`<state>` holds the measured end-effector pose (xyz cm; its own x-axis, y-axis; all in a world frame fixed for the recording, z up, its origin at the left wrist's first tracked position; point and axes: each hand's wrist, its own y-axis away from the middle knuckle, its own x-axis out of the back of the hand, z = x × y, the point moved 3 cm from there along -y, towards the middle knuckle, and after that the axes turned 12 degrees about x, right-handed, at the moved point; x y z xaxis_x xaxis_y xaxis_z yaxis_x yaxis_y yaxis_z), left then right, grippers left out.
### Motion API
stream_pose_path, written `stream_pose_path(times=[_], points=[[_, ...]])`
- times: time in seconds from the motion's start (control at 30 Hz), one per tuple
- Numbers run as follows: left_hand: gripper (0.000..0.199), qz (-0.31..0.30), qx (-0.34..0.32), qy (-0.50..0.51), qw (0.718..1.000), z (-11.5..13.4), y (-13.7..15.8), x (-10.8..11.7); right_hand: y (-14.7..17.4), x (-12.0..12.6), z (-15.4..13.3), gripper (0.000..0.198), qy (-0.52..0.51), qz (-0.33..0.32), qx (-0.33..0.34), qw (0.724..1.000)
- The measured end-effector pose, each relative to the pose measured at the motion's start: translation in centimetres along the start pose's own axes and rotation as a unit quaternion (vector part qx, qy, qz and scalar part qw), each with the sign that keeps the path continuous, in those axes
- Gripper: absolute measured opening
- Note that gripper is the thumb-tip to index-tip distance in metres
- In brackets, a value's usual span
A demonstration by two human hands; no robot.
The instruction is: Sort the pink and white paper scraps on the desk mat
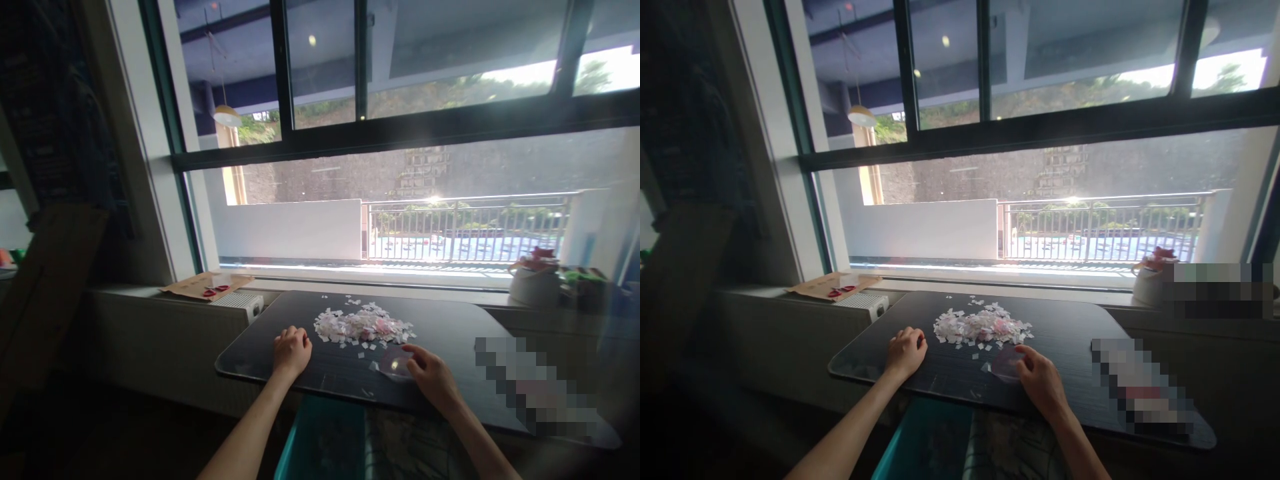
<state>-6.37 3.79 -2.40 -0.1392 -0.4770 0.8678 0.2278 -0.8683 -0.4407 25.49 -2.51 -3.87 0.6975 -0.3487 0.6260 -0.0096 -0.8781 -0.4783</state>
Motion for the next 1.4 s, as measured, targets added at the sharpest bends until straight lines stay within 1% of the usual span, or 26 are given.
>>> stream_pose_path(times=[0.07, 0.23, 0.4, 0.47, 0.57, 0.77, 0.93, 1.07, 1.23, 1.4], points=[[0.015, -0.001, 0.001, -0.002, 1.0, 0.0, 0.0, 0.0, 0.0, 0.0, 0.1, 0.042, -0.015, -0.003, 0.007, 1.0], [0.016, -0.009, 0.003, -0.003, 1.0, 0.1, 0.0, 0.1, 0.0, -0.1, 0.0, 0.045, -0.022, 0.017, 0.029, 0.999], [0.016, 0.0, 0.001, -0.006, 1.0, 0.1, 0.0, 0.1, 0.2, -0.5, -0.5, 0.039, -0.077, -0.022, 0.061, 0.995], [0.015, 0.003, 0.001, -0.008, 1.0, 0.1, 0.0, 0.0, 0.3, -0.6, -0.5, 0.039, -0.087, -0.018, 0.07, 0.994], [0.015, 0.007, 0.003, -0.01, 1.0, 0.1, 0.0, -0.1, 0.3, -0.6, -0.5, 0.042, -0.082, -0.004, 0.065, 0.994], [0.016, 0.004, 0.0, -0.005, 1.0, 0.0, 0.0, 0.1, 0.3, -0.5, -0.7, 0.037, -0.111, -0.031, 0.064, 0.991], [0.016, 0.0, -0.002, -0.005, 1.0, 0.0, 0.0, 0.1, 0.4, -0.2, -0.8, 0.039, -0.144, -0.01, 0.06, 0.988], [0.016, -0.009, 0.003, -0.002, 1.0, 0.1, 0.0, 0.2, 0.5, -0.1, -1.2, 0.036, -0.165, -0.044, 0.052, 0.984], [0.015, -0.014, 0.007, -0.007, 1.0, 0.2, 0.1, 0.3, 0.5, 0.2, -1.5, 0.038, -0.165, -0.013, 0.054, 0.985], [0.015, -0.005, 0.002, -0.007, 1.0, 0.2, 0.1, 0.3, 0.7, -0.1, -1.8, 0.035, -0.163, -0.061, 0.057, 0.983]])
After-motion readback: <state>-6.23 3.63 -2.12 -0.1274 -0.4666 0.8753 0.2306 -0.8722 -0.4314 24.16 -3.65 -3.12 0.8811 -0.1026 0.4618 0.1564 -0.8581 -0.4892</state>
